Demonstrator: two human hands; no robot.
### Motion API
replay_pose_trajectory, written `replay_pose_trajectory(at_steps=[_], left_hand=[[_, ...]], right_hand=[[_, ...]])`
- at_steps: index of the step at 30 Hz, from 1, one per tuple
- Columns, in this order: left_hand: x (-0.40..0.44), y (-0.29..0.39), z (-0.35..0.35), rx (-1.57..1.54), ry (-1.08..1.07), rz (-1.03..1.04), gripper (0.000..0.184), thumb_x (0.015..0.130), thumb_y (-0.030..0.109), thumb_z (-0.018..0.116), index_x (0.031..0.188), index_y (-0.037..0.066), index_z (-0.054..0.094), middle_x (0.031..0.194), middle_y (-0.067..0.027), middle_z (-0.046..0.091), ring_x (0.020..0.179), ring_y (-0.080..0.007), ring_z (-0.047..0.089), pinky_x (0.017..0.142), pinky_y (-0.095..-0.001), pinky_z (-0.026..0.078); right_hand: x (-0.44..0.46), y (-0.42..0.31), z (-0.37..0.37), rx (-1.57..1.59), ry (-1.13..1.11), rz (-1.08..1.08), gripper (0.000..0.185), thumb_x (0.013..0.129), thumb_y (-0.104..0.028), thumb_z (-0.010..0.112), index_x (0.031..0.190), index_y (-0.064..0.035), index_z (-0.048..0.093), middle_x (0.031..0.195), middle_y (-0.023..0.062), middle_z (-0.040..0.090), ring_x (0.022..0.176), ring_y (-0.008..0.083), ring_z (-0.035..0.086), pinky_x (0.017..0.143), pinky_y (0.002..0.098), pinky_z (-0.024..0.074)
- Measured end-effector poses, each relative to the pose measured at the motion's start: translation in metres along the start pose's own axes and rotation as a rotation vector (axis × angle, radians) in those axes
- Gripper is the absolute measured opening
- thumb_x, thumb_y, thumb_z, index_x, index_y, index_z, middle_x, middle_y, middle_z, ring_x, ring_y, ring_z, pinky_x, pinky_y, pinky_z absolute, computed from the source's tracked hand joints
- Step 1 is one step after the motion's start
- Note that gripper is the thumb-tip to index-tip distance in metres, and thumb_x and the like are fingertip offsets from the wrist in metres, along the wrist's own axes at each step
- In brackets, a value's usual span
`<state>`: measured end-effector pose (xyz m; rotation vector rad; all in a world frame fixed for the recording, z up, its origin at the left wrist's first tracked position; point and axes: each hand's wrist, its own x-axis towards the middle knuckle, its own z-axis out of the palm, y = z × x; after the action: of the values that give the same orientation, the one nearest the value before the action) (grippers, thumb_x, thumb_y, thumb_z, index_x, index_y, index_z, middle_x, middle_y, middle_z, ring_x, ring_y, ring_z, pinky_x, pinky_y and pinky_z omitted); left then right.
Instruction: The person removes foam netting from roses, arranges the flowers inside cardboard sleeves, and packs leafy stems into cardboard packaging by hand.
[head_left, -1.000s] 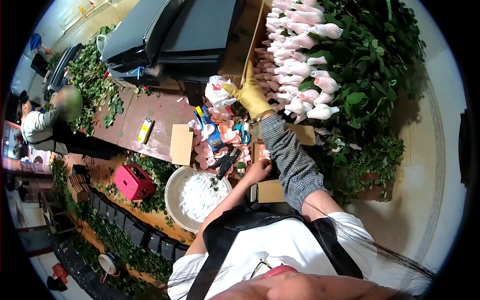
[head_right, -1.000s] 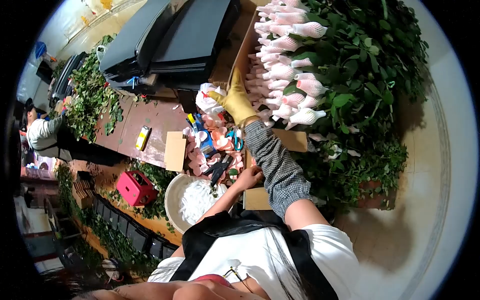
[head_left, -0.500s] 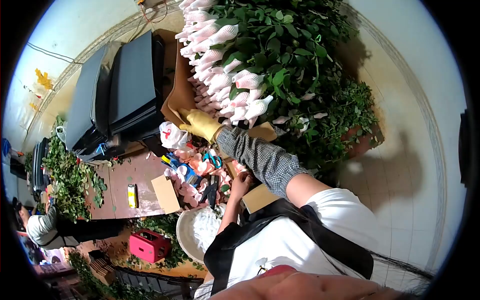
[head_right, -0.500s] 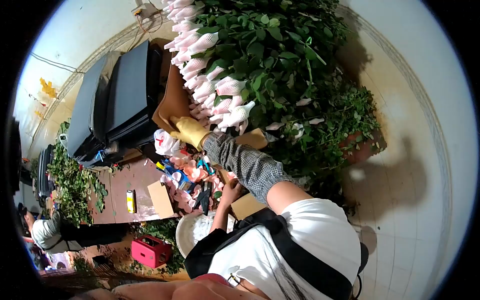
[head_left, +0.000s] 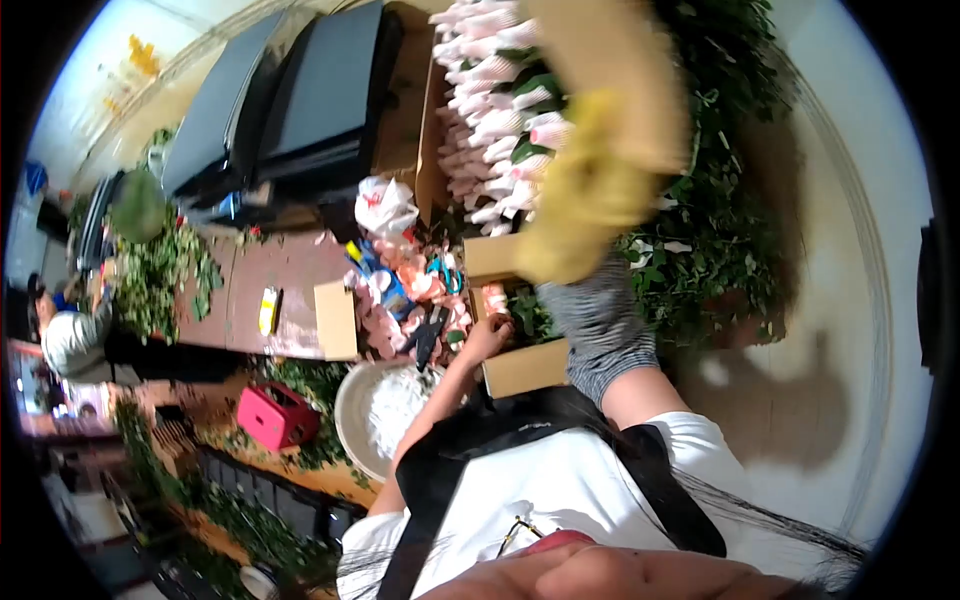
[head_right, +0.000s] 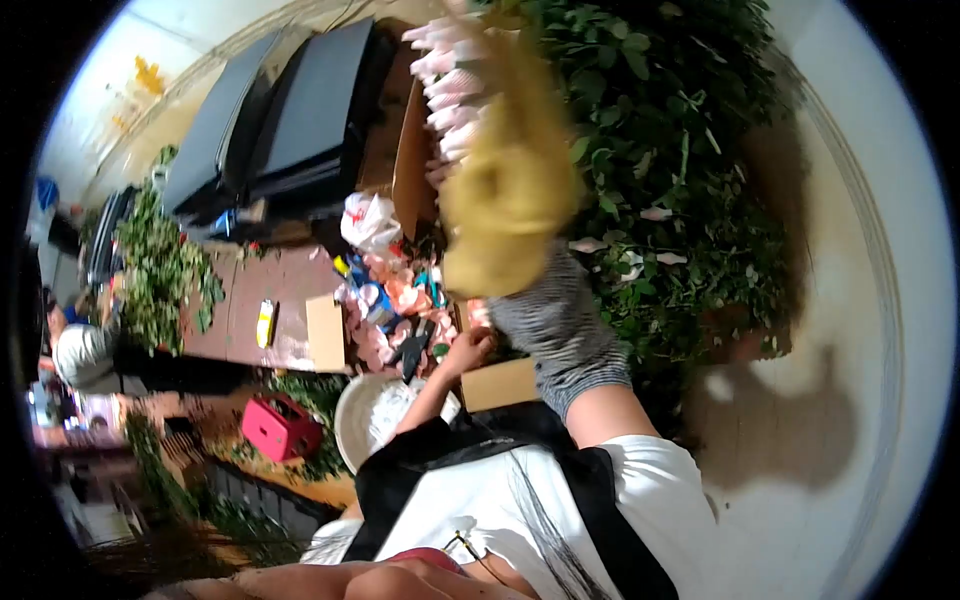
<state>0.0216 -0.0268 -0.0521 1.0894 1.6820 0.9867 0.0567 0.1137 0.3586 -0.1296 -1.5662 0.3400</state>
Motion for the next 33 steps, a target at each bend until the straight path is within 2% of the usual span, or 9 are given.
replay_pose_trajectory(at_steps=[2, 7, 10, 14, 18, 21, 27, 30, 33], left_hand=[[-0.014, 0.043, -0.015, 0.008, -0.037, 0.012, 0.033, 0.097, 0.022, 0.057, 0.118, -0.002, 0.063, 0.093, -0.0087, 0.071, 0.079, -0.016, 0.066, 0.07, -0.0316, 0.054], [-0.025, 0.072, -0.033, -0.338, -0.126, -0.123, 0.031, 0.101, 0.018, 0.054, 0.124, -0.002, 0.057, 0.098, -0.0089, 0.07, 0.088, -0.0159, 0.067, 0.076, -0.0295, 0.055], [-0.03, 0.093, -0.051, -0.452, -0.14, -0.134, 0.044, 0.107, 0.032, 0.046, 0.132, -0.004, 0.053, 0.112, -0.0162, 0.068, 0.098, -0.023, 0.068, 0.089, -0.0357, 0.054], [-0.044, 0.128, -0.076, -0.99, -0.443, -0.172, 0.086, 0.1, 0.07, 0.021, 0.141, -0.002, 0.046, 0.123, -0.0182, 0.064, 0.112, -0.0298, 0.064, 0.1, -0.0416, 0.049], [-0.042, 0.123, -0.06, -0.603, -0.148, -0.281, 0.063, 0.1, 0.044, 0.058, 0.137, -0.006, 0.047, 0.121, -0.0171, 0.065, 0.098, -0.0242, 0.069, 0.082, -0.0318, 0.057], [-0.041, 0.123, -0.062, -0.095, 0.023, -0.36, 0.063, 0.098, 0.049, 0.061, 0.13, -0.005, 0.054, 0.112, -0.0139, 0.069, 0.091, -0.0164, 0.068, 0.074, -0.0274, 0.054], [-0.041, 0.063, -0.055, -0.567, -0.278, -0.303, 0.055, 0.101, 0.047, 0.055, 0.126, -0.001, 0.059, 0.114, -0.012, 0.069, 0.095, -0.0172, 0.069, 0.076, -0.0293, 0.055], [-0.043, 0.103, -0.053, -0.406, -0.14, -0.38, 0.041, 0.092, 0.019, 0.074, 0.12, -0.006, 0.058, 0.104, -0.009, 0.07, 0.092, -0.0147, 0.067, 0.076, -0.0263, 0.054], [-0.04, 0.072, -0.042, -0.396, -0.063, -0.269, 0.033, 0.089, 0.012, 0.076, 0.112, -0.005, 0.061, 0.096, -0.0069, 0.07, 0.086, -0.0122, 0.066, 0.071, -0.0253, 0.053]], right_hand=[[0.02, -0.002, -0.04, -0.054, -0.079, -0.099, 0.043, 0.083, 0.0, 0.057, 0.126, -0.0033, 0.064, 0.124, 0.017, 0.065, 0.106, 0.0352, 0.065, 0.091, 0.0401, 0.0517], [0.056, -0.019, -0.148, -0.235, -0.557, -0.312, 0.044, 0.081, -0.005, 0.059, 0.125, -0.0048, 0.065, 0.125, 0.0138, 0.065, 0.111, 0.0309, 0.064, 0.096, 0.0403, 0.0503], [0.0, -0.025, -0.174, -0.364, -0.97, -0.254, 0.045, 0.08, -0.008, 0.061, 0.125, -0.0057, 0.066, 0.126, 0.0119, 0.066, 0.114, 0.0282, 0.064, 0.098, 0.0403, 0.0495], [-0.154, 0.019, -0.179, -0.499, -1.452, 0.058, 0.034, 0.086, -0.016, 0.055, 0.118, -0.0133, 0.066, 0.108, 0.0042, 0.071, 0.096, 0.0206, 0.07, 0.077, 0.0348, 0.0545], [-0.21, 0.05, -0.158, -0.409, -1.604, 0.334, 0.028, 0.094, -0.015, 0.052, 0.119, -0.0152, 0.063, 0.107, 0.0055, 0.072, 0.089, 0.0254, 0.072, 0.072, 0.0416, 0.0563], [-0.252, 0.065, -0.153, -0.184, -1.303, 0.316, 0.035, 0.097, -0.019, 0.051, 0.131, -0.0176, 0.058, 0.113, 0.0106, 0.07, 0.098, 0.0277, 0.068, 0.085, 0.042, 0.0538], [-0.266, 0.093, -0.159, 0.365, -1.58, 0.755, 0.046, 0.092, -0.018, 0.067, 0.137, -0.0132, 0.058, 0.125, 0.0168, 0.065, 0.113, 0.0326, 0.062, 0.099, 0.0402, 0.0487], [-0.243, 0.087, -0.153, 0.354, -1.706, 0.479, 0.05, 0.092, -0.03, 0.068, 0.138, -0.0148, 0.057, 0.122, 0.0184, 0.066, 0.109, 0.0338, 0.064, 0.098, 0.0409, 0.0484], [-0.186, 0.079, -0.145, 0.336, -1.752, 0.706, 0.057, 0.09, -0.033, 0.07, 0.141, -0.0151, 0.054, 0.13, 0.0209, 0.061, 0.119, 0.0368, 0.057, 0.104, 0.0442, 0.0441]])
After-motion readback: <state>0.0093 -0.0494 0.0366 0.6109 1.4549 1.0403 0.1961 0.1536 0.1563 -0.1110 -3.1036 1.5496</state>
